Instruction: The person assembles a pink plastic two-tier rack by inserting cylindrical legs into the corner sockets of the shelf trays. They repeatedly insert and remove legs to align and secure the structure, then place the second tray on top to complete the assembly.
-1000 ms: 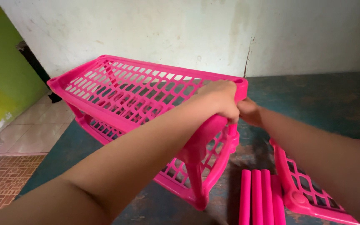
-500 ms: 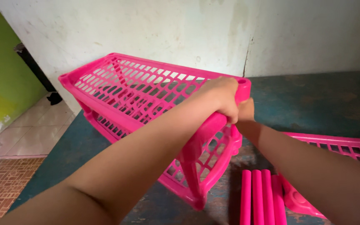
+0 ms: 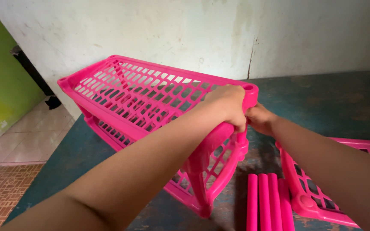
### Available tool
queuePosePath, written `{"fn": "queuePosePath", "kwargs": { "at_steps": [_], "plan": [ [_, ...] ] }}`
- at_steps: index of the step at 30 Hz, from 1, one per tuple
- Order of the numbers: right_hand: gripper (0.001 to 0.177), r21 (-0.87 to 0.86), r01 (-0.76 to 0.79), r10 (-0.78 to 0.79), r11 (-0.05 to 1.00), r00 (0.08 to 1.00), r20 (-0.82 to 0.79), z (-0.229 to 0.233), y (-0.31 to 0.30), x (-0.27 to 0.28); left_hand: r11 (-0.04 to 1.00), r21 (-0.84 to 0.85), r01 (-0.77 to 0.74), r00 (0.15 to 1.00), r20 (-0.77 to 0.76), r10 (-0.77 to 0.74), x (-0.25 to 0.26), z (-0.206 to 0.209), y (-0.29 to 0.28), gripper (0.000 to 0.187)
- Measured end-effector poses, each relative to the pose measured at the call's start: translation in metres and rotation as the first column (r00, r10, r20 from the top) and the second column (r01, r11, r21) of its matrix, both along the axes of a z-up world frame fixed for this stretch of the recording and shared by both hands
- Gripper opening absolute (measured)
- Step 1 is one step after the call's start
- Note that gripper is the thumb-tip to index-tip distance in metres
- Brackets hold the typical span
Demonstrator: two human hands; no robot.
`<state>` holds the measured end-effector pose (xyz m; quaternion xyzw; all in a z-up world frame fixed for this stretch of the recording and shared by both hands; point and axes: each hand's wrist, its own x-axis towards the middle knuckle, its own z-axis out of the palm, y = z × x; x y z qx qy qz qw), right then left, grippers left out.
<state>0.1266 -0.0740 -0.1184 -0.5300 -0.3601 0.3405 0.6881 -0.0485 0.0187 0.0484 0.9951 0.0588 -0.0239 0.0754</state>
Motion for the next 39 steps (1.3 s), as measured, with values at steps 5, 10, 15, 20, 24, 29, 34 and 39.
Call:
{"fn": "queuePosePath", "kwargs": {
  "at_steps": [5, 10, 15, 20, 24, 29, 34, 39],
  "plan": [
    [0.041, -0.05, 0.145, -0.143, 0.988, 0.988, 0.052, -0.006, 0.006, 0.001, 1.0, -0.019, -0.002, 1.0, -0.01, 0.002, 0.001, 0.0, -0.001, 0.063],
    [0.036, 0.07, 0.359, -0.365, 0.931, 0.896, 0.254, -0.023, 0.016, 0.0, 1.0, 0.003, 0.017, 1.0, -0.019, -0.017, 0.006, -0.002, -0.002, 0.066],
    [0.035, 0.186, 0.503, -0.53, 0.844, 0.73, 0.431, -0.037, 0.03, 0.004, 1.0, -0.023, -0.001, 1.0, 0.01, 0.002, 0.008, -0.002, -0.002, 0.066],
    [0.034, 0.202, 0.544, -0.575, 0.814, 0.711, 0.405, -0.049, 0.034, 0.009, 1.0, -0.021, 0.013, 1.0, 0.02, -0.013, 0.016, -0.002, -0.001, 0.067],
    [0.034, 0.157, 0.458, -0.483, 0.875, 0.798, 0.36, -0.039, 0.011, 0.018, 0.999, -0.029, 0.04, 0.998, 0.045, -0.038, 0.014, -0.002, 0.001, 0.063],
    [0.051, 0.041, 0.113, -0.119, 0.993, 0.96, 0.254, -0.002, -0.009, 0.032, 1.0, -0.005, 0.015, 0.999, 0.044, -0.015, 0.012, 0.003, 0.001, 0.059],
    [0.043, 0.019, 0.167, -0.168, 0.986, 0.974, 0.152, -0.005, 0.003, 0.02, 0.999, -0.013, 0.034, 0.999, 0.042, -0.033, 0.02, -0.002, 0.007, 0.056],
    [0.018, 0.387, 0.417, -0.562, 0.822, 0.705, 0.432, -0.036, 0.024, 0.019, 0.995, -0.075, 0.067, 0.98, 0.19, -0.052, 0.011, 0.017, 0.003, 0.065]
  ]
}}
